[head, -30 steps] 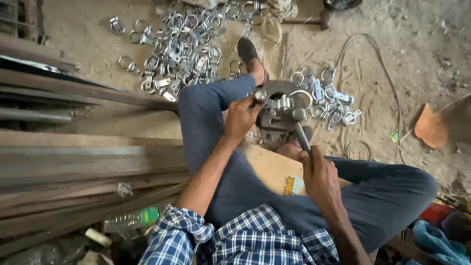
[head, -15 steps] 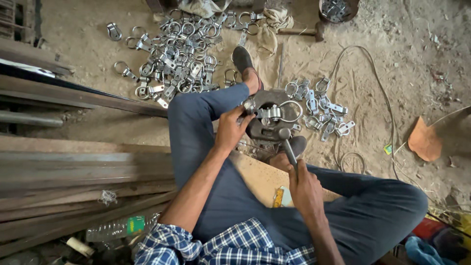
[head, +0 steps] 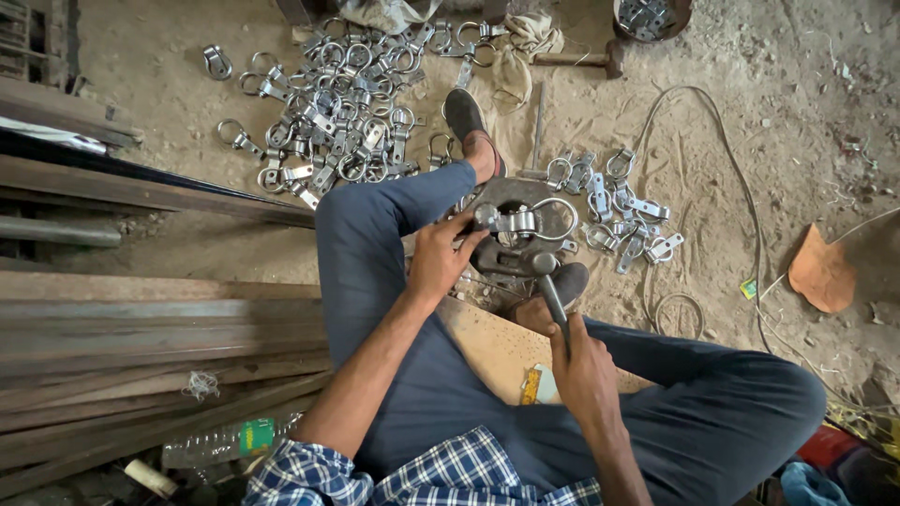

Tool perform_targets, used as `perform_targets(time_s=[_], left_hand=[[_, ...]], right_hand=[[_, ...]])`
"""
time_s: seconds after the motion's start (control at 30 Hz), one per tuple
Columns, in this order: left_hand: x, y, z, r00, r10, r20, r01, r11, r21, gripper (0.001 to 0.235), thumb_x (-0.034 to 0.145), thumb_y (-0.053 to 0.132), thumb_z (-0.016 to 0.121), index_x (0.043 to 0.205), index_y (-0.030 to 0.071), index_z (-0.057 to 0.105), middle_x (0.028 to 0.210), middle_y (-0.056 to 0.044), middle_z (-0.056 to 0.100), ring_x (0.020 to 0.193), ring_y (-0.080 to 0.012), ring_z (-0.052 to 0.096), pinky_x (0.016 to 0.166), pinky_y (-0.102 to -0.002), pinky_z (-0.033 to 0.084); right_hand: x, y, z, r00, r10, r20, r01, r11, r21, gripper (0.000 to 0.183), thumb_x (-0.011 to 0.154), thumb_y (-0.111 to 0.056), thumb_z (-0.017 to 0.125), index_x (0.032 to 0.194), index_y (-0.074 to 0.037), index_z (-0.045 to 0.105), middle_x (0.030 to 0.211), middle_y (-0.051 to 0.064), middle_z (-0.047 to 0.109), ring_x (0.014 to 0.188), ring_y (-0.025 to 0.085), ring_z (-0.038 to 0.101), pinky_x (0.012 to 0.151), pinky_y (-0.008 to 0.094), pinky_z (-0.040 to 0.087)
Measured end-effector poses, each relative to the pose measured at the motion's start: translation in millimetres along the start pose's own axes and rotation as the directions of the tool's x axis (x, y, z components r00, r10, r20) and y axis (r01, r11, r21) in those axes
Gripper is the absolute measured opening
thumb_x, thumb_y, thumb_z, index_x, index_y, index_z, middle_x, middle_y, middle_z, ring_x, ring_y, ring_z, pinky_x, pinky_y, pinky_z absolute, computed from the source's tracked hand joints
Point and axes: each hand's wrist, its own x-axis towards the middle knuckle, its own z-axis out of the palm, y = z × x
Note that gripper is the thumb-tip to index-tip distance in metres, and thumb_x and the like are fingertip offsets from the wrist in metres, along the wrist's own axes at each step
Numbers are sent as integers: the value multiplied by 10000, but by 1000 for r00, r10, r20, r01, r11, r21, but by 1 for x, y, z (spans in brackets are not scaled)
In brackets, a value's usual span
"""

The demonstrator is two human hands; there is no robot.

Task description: The person assembles metal components by inserting small pins or bolts into pre-drilled holes in a circular metal frame and hammering them into place.

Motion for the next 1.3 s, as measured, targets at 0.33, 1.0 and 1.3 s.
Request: perform_targets(time_s=[0.33, 1.0, 1.3], left_hand=[[-5, 3, -10, 973, -133, -187, 103, 981, -166, 221, 974, 148, 723, 1118, -19, 733, 1002, -105, 804, 920, -155, 774, 831, -291, 591], [-13, -6, -11, 936, -339, -99, 330, 939, -98, 254, 921, 206, 757, 1031, -21, 730, 824, -111, 769, 733, -140, 720, 673, -297, 549], [-12, -4, -9, 969, -226, -98, 198, 952, -235, 233, 957, 157, 731, 1117, -11, 714, 1017, -95, 802, 957, -152, 777, 802, -283, 596]], right_hand=[[0, 2, 3, 1000, 18, 17, -18, 1000, -20, 431, 984, -281, 592, 1267, 43, 564, 759, 304, 672, 716, 507, 655, 631, 616, 483], [-1, 3, 4, 998, -53, -30, 54, 998, 14, 412, 1000, -240, 578, 1273, 69, 559, 742, 294, 663, 688, 499, 652, 604, 601, 485], [-2, 5, 3, 999, -40, -7, 40, 999, -15, 403, 1007, -229, 577, 1282, 65, 543, 725, 281, 660, 682, 490, 651, 593, 604, 480]])
